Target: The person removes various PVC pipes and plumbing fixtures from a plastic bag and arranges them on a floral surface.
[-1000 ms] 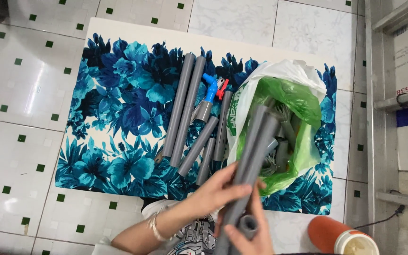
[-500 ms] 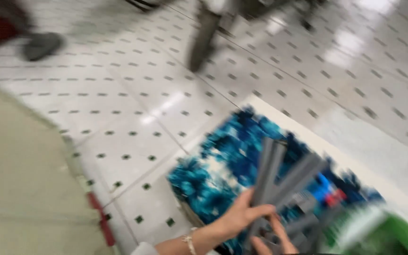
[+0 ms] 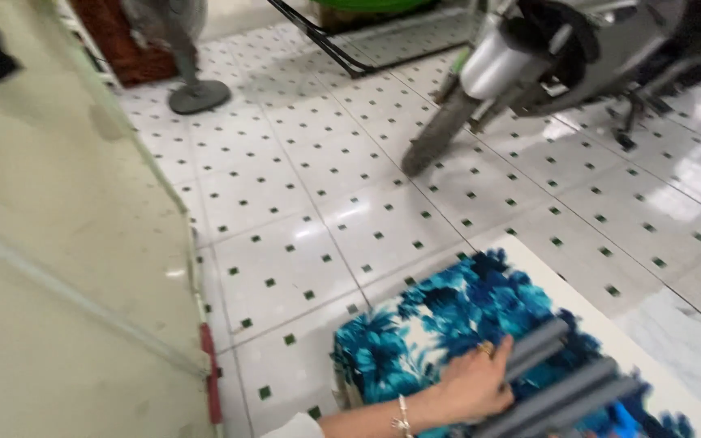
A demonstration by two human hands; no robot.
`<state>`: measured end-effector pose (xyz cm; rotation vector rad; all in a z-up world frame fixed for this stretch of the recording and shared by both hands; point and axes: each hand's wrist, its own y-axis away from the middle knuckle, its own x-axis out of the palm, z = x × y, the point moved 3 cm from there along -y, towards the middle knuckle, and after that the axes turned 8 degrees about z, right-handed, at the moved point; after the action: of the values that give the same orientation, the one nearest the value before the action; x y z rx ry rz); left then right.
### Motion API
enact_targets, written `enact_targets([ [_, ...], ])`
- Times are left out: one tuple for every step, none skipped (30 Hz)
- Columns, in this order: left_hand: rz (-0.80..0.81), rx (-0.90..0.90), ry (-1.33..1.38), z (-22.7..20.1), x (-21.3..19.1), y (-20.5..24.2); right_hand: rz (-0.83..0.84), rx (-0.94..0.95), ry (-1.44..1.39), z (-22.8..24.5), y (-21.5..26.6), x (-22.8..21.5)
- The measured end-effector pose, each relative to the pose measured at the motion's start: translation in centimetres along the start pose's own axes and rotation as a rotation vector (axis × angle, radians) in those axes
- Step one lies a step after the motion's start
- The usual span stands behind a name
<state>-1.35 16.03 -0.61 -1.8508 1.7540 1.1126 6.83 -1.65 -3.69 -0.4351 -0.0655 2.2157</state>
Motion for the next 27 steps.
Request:
enact_targets([
  [-0.098,-0.02,-0.032,-0.4,1.9,-0.3,-0.052,-0.001,0.031,-0.2,0.6,1.8],
  [-0.056,0.007,-0.012,1.1,2.8,-1.6,-0.103,-0.003,0.063,-0.9,0.8,2.4],
  [-0.204,0.037,-0.204,2.0,4.1,-2.4,-0.18,0.024,0.103,-1.5,2.8,2.9],
  [-0.36,0.084,-0.387,2.7,5.8,-3.6,-0.255,0.05,0.147,-2.0,4.7,3.5],
  [-0.275,0.146,-0.363,2.4,6.9,-2.9,-0.319,0.129,0.181,-2.3,6.3,4.7],
  [-0.276,0.131,-0.388,2.3,7.4,-2.3,-0.321,0.162,0.178,-2.5,7.5,6.0],
  [-0.316,0.11,-0.423,2.5,6.5,-2.8,-0.312,0.158,0.166,-2.9,6.6,7.2],
  [-0.269,0.166,-0.41,2.1,7.0,-2.9,-0.366,0.2,0.192,-2.9,6.8,6.9],
  [-0.3,0.161,-0.45,2.3,7.4,-2.6,-0.327,0.122,0.259,-2.5,7.2,7.6],
  [-0.333,0.158,-0.489,2.5,7.6,-2.5,-0.281,0.049,0.326,-2.3,7.4,8.1],
  [-0.277,0.204,-0.485,2.0,7.8,-1.8,-0.326,0.105,0.338,-1.2,7.9,7.8],
  [-0.281,0.206,-0.493,1.6,7.7,-1.3,-0.267,0.112,0.327,-0.1,8.1,7.7],
  [-0.302,0.196,-0.503,1.4,7.1,-1.0,-0.199,0.103,0.309,0.9,7.6,7.7],
  [-0.261,0.231,-0.502,1.6,7.6,-1.2,-0.235,0.143,0.314,2.2,8.3,7.1],
  [-0.264,0.238,-0.497,1.9,7.7,-1.4,-0.193,0.116,0.296,3.6,8.7,6.8],
  [-0.266,0.243,-0.492,2.2,7.7,-1.6,-0.151,0.089,0.278,5.1,8.9,6.6],
  [-0.238,0.263,-0.488,1.7,7.6,-1.6,-0.171,0.117,0.281,7.0,10.0,5.3],
  [-0.274,0.299,-0.457,1.2,7.2,-1.5,-0.243,0.023,0.265,9.4,11.0,4.1],
  [-0.312,0.323,-0.423,0.9,6.7,-1.2,-0.304,-0.074,0.247,11.7,12.0,3.1],
  [-0.286,0.33,-0.418,0.6,6.8,-0.9,-0.313,-0.049,0.249,11.1,13.6,1.5],
  [-0.314,0.366,-0.374,0.1,6.6,-0.7,-0.448,-0.063,0.316,10.6,15.3,-0.5],
  [-0.341,0.401,-0.329,-0.4,6.2,-0.3,-0.581,-0.077,0.385,10.3,17.1,-2.4],
  [-0.331,0.408,-0.322,-1.6,6.1,0.2,-0.586,-0.067,0.393,10.0,17.3,-5.0],
  [-0.346,0.491,-0.264,-3.0,5.9,0.9,-0.579,0.064,0.534,9.5,17.6,-7.6],
  [-0.359,0.588,-0.202,-4.6,5.6,1.2,-0.582,0.197,0.678,9.1,17.9,-10.5],
  [-0.347,0.61,-0.192,-5.9,6.0,1.8,-0.601,0.209,0.692,8.5,18.2,-11.4],
  [-0.327,0.659,-0.168,-7.1,6.2,2.6,-0.525,0.365,0.803,7.6,18.4,-12.0],
])
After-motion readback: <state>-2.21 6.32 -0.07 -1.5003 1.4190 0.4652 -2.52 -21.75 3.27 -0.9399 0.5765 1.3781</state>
